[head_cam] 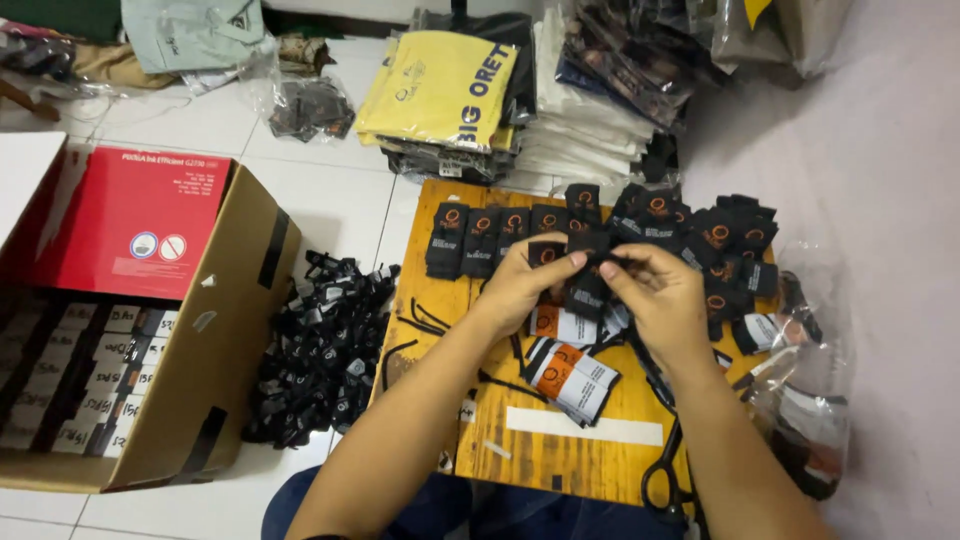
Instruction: Attaching product tags to black fabric straps or lanyards
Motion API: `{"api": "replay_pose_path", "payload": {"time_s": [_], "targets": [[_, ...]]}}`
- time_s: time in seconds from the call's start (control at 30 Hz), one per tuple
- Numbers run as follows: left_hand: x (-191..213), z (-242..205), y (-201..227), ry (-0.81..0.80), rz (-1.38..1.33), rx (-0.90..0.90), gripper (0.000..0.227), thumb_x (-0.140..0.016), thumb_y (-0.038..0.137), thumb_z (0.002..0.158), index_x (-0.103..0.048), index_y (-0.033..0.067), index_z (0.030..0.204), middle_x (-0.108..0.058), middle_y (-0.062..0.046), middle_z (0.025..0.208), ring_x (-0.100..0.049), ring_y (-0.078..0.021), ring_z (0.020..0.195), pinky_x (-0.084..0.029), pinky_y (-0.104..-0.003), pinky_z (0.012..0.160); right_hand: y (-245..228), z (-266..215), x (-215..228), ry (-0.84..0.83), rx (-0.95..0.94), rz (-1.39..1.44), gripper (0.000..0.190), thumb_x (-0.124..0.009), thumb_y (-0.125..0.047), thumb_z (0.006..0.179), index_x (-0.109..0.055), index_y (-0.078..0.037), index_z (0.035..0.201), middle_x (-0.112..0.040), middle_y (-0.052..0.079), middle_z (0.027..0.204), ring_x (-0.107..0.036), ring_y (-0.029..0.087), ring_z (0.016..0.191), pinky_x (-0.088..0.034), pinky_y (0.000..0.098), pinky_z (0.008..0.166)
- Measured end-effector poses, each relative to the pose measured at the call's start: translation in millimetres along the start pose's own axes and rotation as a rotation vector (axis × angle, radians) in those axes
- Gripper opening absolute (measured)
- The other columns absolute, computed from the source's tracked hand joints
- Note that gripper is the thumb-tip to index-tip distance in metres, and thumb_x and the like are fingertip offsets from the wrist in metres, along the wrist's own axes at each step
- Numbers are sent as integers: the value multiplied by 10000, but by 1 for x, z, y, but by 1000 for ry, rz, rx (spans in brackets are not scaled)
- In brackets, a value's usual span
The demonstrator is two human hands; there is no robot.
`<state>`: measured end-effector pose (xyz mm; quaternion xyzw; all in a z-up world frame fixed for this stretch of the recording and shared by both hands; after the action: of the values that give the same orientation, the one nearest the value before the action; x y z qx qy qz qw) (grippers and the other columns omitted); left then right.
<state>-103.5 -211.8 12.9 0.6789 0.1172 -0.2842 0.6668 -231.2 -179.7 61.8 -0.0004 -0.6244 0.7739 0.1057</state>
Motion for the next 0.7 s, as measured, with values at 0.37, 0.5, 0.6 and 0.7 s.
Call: {"api": "replay_pose_path", "payload": {"time_s": [0.37, 0.5, 0.6, 0.7], "targets": [[3, 4, 5, -19, 154, -71, 121, -741, 81, 651, -635, 42, 695, -577, -49, 547, -480, -44, 497, -393, -152, 449, 17, 6, 2, -52, 145, 17, 112, -672, 2, 750, -621, -2, 849, -595, 77, 720, -508, 63, 641, -474, 200, 571], [-3, 0, -7, -89, -127, -1, 408, -504, 398, 868, -616, 6, 864, -520, -65, 547, -458, -81, 466, -357, -174, 448, 9, 3, 3, -76, 210, 92, 36, -606, 1, 807, -586, 4, 836, -577, 59, 773, -485, 73, 713, -447, 220, 648], [-10, 6, -6, -187, -243, -86, 619, -275, 491, 930, -547, -52, 1045, -555, -95, 745, -452, -33, 530, -368, -144, 491, 6, 3, 1, -130, 288, 219, 51, -585, 9, 812, -535, 13, 805, -557, 106, 773, -510, 135, 752, -438, 242, 698], [-23, 4, -2, -278, -376, -53, 828, -187, 656, 865, -460, -76, 1138, -481, -43, 771, -410, -12, 570, -352, -121, 553, 30, -4, -1, -217, 295, 252, 136, -652, -1, 717, -559, 38, 808, -580, 111, 783, -534, 136, 787, -443, 244, 703]]}}
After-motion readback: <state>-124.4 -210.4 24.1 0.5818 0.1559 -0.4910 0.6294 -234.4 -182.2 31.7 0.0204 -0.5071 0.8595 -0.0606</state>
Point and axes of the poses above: each hand's wrist, its own z-axis towards the middle knuckle, its own x-axis out of the back of the hand, y = z × x, the point moved 8 cm from there along z, towards the middle knuckle
